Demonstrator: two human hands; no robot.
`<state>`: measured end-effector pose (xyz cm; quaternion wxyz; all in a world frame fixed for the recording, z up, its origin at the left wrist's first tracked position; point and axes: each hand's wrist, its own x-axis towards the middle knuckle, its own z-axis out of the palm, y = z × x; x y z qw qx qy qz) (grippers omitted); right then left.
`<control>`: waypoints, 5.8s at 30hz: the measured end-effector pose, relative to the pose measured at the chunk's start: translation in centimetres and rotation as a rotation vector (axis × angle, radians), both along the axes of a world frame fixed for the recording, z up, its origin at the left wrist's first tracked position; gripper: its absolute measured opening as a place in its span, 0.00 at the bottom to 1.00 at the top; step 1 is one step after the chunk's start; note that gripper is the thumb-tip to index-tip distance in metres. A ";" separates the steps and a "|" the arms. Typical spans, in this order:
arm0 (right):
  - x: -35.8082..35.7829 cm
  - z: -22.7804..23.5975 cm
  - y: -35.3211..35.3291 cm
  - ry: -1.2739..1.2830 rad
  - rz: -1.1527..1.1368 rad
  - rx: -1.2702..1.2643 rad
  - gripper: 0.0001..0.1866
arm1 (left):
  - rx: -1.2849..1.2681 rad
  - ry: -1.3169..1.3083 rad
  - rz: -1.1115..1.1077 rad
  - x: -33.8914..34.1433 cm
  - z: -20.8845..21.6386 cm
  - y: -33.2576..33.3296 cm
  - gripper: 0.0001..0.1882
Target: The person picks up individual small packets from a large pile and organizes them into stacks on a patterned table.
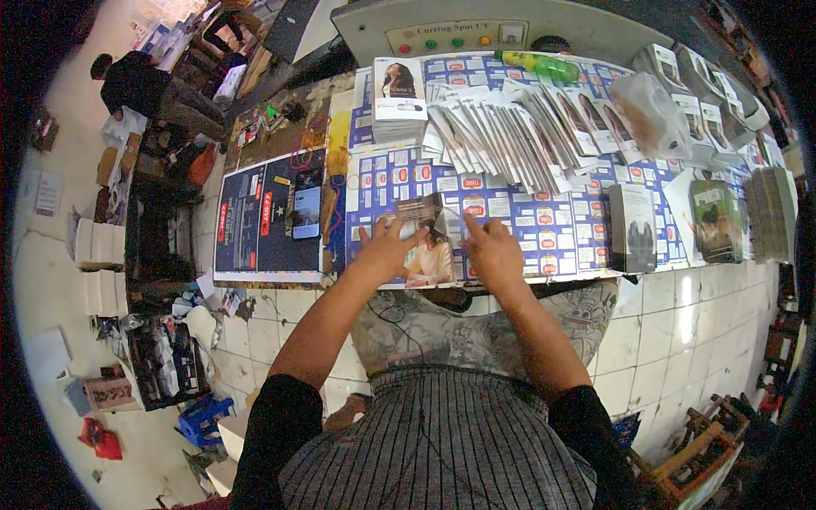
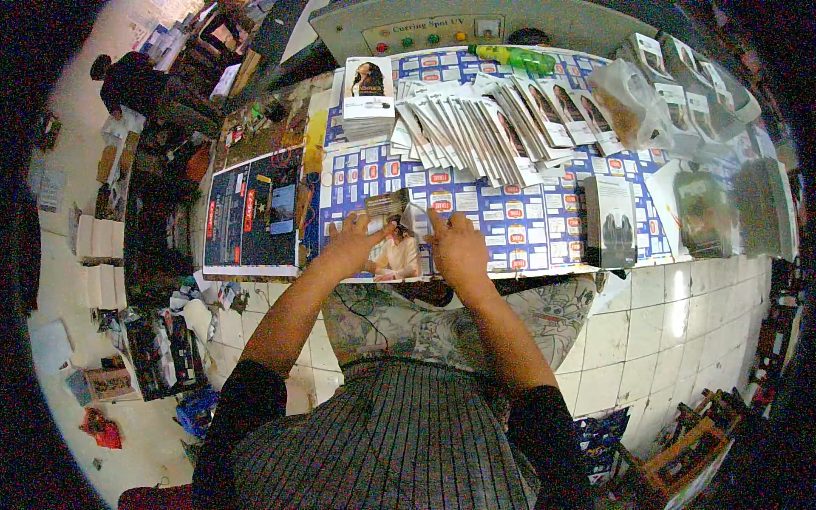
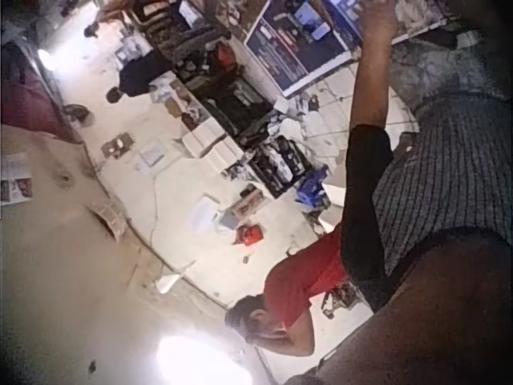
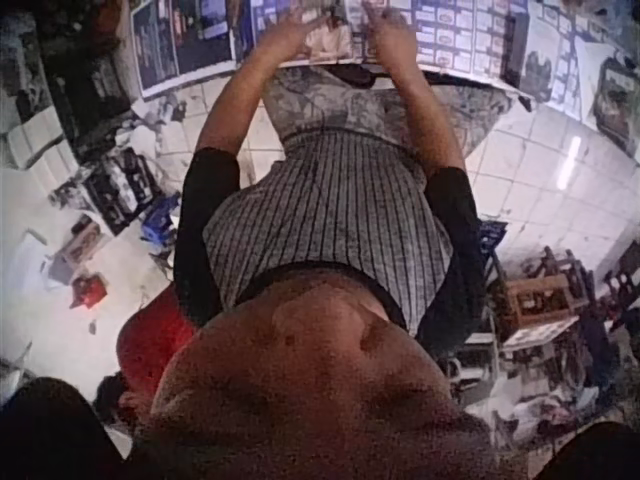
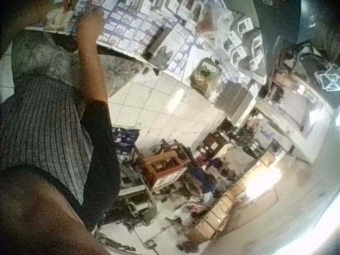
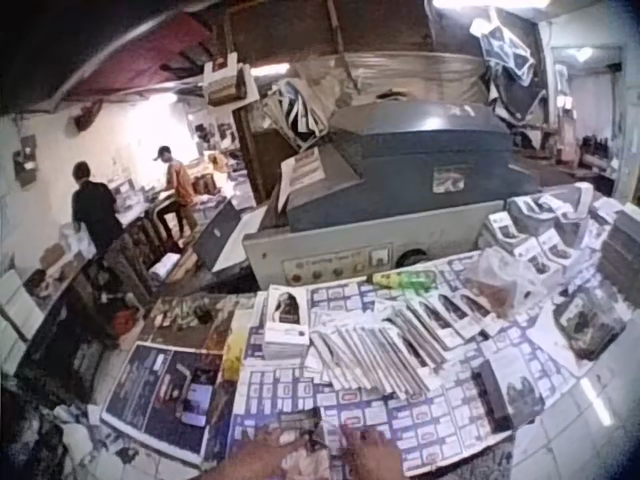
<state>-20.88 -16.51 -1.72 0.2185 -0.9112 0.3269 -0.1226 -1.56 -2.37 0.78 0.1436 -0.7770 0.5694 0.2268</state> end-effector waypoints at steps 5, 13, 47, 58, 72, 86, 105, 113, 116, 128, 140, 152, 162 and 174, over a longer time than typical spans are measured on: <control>3.1 -1.7 -2.8 0.023 -0.068 -0.307 0.28 | -0.007 0.007 0.003 -0.1 0.4 -0.4 0.56; 3.5 -0.5 -4.6 0.021 0.064 -0.239 0.25 | 0.040 0.043 0.050 -0.3 -0.1 -0.2 0.56; 5.6 1.8 8.4 -0.149 0.154 0.406 0.44 | -0.172 0.104 -0.022 1.9 -4.6 5.2 0.41; 5.1 -0.8 5.8 -0.409 -0.023 0.099 0.43 | -0.203 0.106 -0.045 1.7 -4.6 4.9 0.42; 2.9 2.4 0.9 -0.276 -0.069 0.404 0.14 | -0.266 0.120 -0.014 1.8 -5.3 5.2 0.53; -0.4 3.5 -14.1 -0.007 -0.346 -0.266 0.27 | -0.291 0.159 -0.003 1.6 -4.6 5.1 0.51; -22.8 -3.3 -10.8 -0.070 -0.539 -0.244 0.29 | -0.313 0.199 0.036 0.4 -3.6 4.0 0.49; -8.6 2.4 2.7 -0.418 -0.003 -0.072 0.30 | -0.800 1.561 0.338 -13.0 0.2 -0.1 0.28; -6.1 6.2 5.9 -0.275 0.167 0.007 0.34 | -0.622 1.525 0.975 -12.0 2.5 -1.0 0.22; -3.3 5.5 6.1 -0.408 0.087 0.109 0.37 | -0.700 1.783 1.078 -8.2 -1.7 5.1 0.21; -1.8 7.5 7.5 -0.400 0.131 0.008 0.30 | -0.815 1.775 1.068 -7.9 -1.8 5.9 0.23; -0.6 1.2 2.8 -0.563 -0.051 0.769 0.16 | -0.941 1.125 1.061 -3.9 -2.9 5.0 0.21; -0.3 -2.9 0.0 -0.274 -0.269 0.384 0.18 | -0.777 0.052 0.378 -3.9 -5.7 0.6 0.29; -2.4 -6.0 -3.7 -0.358 0.055 1.106 0.21 | -0.790 0.043 0.011 -4.5 -6.4 -0.6 0.34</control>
